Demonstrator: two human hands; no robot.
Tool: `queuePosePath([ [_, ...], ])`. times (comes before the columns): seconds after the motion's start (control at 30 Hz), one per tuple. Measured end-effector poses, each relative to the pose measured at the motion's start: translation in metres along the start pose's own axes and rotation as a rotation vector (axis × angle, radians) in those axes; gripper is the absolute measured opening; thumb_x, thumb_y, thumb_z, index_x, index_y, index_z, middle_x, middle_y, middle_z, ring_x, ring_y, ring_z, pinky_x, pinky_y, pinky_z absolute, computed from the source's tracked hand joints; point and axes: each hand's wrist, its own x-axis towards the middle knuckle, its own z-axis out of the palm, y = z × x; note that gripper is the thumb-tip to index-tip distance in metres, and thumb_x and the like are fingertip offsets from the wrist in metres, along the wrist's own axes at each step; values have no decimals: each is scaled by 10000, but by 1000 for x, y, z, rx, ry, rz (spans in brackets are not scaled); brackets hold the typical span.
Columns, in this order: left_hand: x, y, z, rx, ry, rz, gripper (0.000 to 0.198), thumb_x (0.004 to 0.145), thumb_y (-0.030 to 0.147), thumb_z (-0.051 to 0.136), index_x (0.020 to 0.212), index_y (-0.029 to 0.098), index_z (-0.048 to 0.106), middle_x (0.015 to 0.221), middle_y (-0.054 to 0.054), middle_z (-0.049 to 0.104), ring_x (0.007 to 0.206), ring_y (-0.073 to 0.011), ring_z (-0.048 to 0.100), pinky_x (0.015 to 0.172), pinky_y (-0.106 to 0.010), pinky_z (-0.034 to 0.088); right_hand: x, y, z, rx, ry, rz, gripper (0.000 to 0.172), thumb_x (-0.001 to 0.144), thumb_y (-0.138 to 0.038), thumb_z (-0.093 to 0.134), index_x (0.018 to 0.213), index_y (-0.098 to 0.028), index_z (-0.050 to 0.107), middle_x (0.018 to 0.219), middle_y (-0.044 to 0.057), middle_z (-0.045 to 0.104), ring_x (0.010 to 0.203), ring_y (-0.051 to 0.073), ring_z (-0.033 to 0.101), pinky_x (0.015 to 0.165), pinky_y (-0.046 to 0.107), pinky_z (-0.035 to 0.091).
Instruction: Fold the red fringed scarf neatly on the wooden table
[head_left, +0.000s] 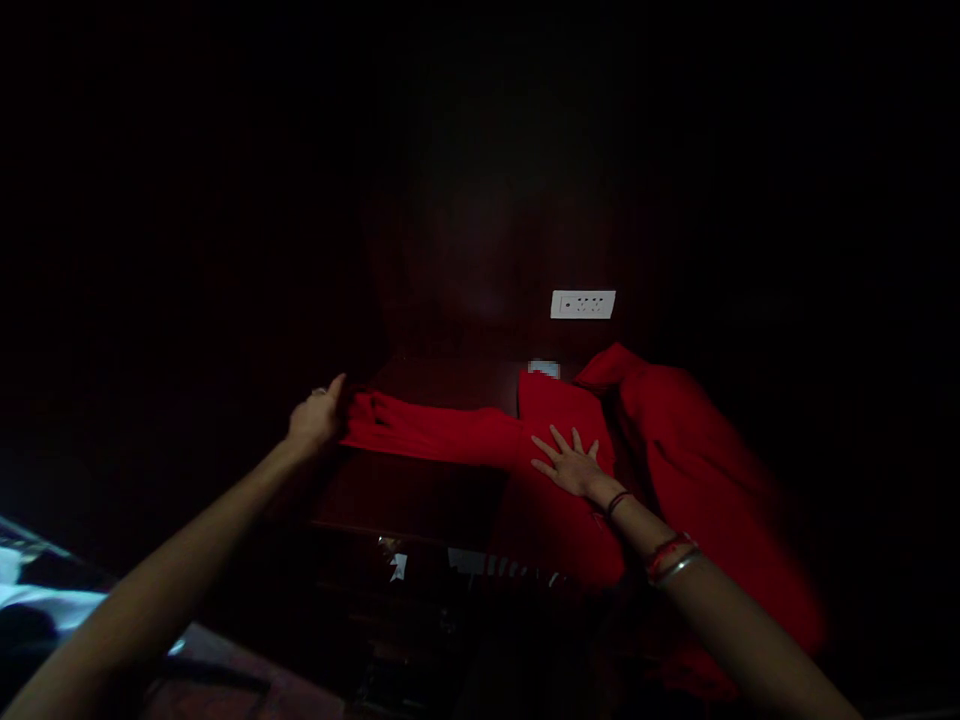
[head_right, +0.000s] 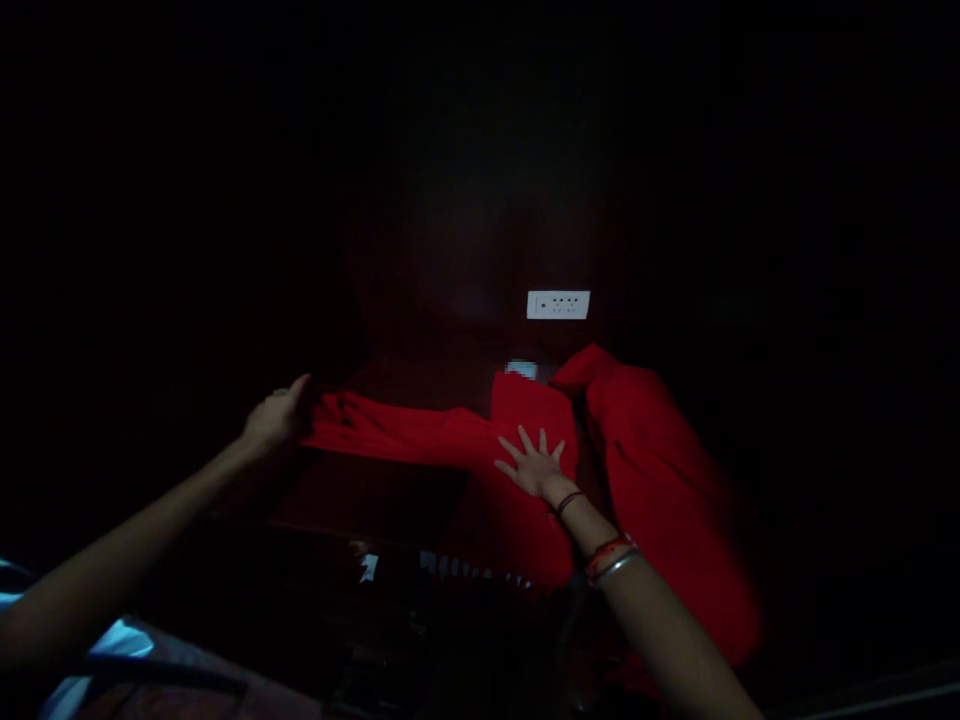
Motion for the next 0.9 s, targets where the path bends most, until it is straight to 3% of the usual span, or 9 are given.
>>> queuePosePath([
  [0.1, 32, -34, -46, 273, 270, -18, 475, 796, 123, 248, 1258, 139, 140, 1053, -111, 456, 971, -249, 420, 796, -384, 287, -2, -1, -3, 4, -6, 0, 569, 709, -638, 127, 1231, -413, 105, 1352, -11, 4, 1172, 360, -62, 818, 630, -1],
  [0.2, 54, -36, -65, 371, 248, 216, 480, 801, 83, 235, 1254, 220, 160, 1174, -41, 361, 1071, -230, 306, 869, -433, 151, -2, -3, -5, 11, -17, -4, 570, 710, -635, 145, 1232, -409, 115, 1352, -11, 5, 1174, 354, -62, 831, 617, -11],
  [0.27, 54, -5, -58, 339, 185, 306, 508, 789, 103, 308, 1257, 239, 163, 1267, -47, 249, 1141, -267, 178, 879, -479, 76, -1, -5, -6, 14, -18, -21, 575, 706, -639, 152, 1232, -408, 123, 1352, -11, 14, 1173, 354, -64, 830, 617, -16],
  [0.4, 17, 101, -15, 138, -67, 381, 689, 666, 203, 545, 1260, 186, 197, 1324, -130, 114, 1177, -327, 63, 901, -483, 107, -3, -5, -6, 22, -11, -65, 581, 701, -644, 161, 1231, -406, 136, 1351, -14, 23, 1173, 358, -60, 822, 623, -12],
  [0.5, -16, 171, 22, -106, -11, 757, 425, 792, 269, 369, 1207, 192, 322, 1317, -83, 184, 1192, -220, 134, 939, -365, 162, -5, -1, -8, 29, 32, -83, 579, 710, -633, 161, 1236, -394, 141, 1349, -6, 53, 1179, 348, -24, 829, 617, 4],
  [0.57, -30, 200, 41, -214, 9, 813, 385, 818, 289, 310, 1188, 191, 354, 1310, -81, 210, 1192, -213, 147, 939, -371, 173, -5, 5, -11, 38, 105, -31, 582, 724, -617, 140, 1250, -368, 117, 1346, 13, 72, 1182, 337, 8, 834, 612, 30],
  [0.67, -38, 214, 56, -246, -177, 740, 440, 807, 369, 317, 1226, 236, 289, 1322, -95, 170, 1183, -288, 148, 882, -480, 211, 1, 13, -15, 53, 178, 113, 590, 735, -602, 109, 1263, -339, 81, 1341, 41, 85, 1179, 343, 26, 825, 616, 65],
  [0.77, -38, 205, 52, -240, -367, 808, 532, 733, 480, 403, 1216, 284, 302, 1316, -88, 192, 1153, -323, 214, 857, -482, 247, 9, 16, -16, 52, 63, 175, 576, 727, -610, 133, 1250, -370, 113, 1342, 39, 83, 1166, 380, 28, 804, 623, 109],
  [0.9, -28, 191, 38, -368, -259, 891, 455, 797, 456, 271, 1201, 258, 338, 1205, -57, 400, 1086, -195, 367, 883, -310, 283, 19, 7, -15, 15, -78, 205, 546, 731, -600, 147, 1238, -408, 76, 1351, 9, 4, 1160, 394, -22, 793, 613, 153],
])
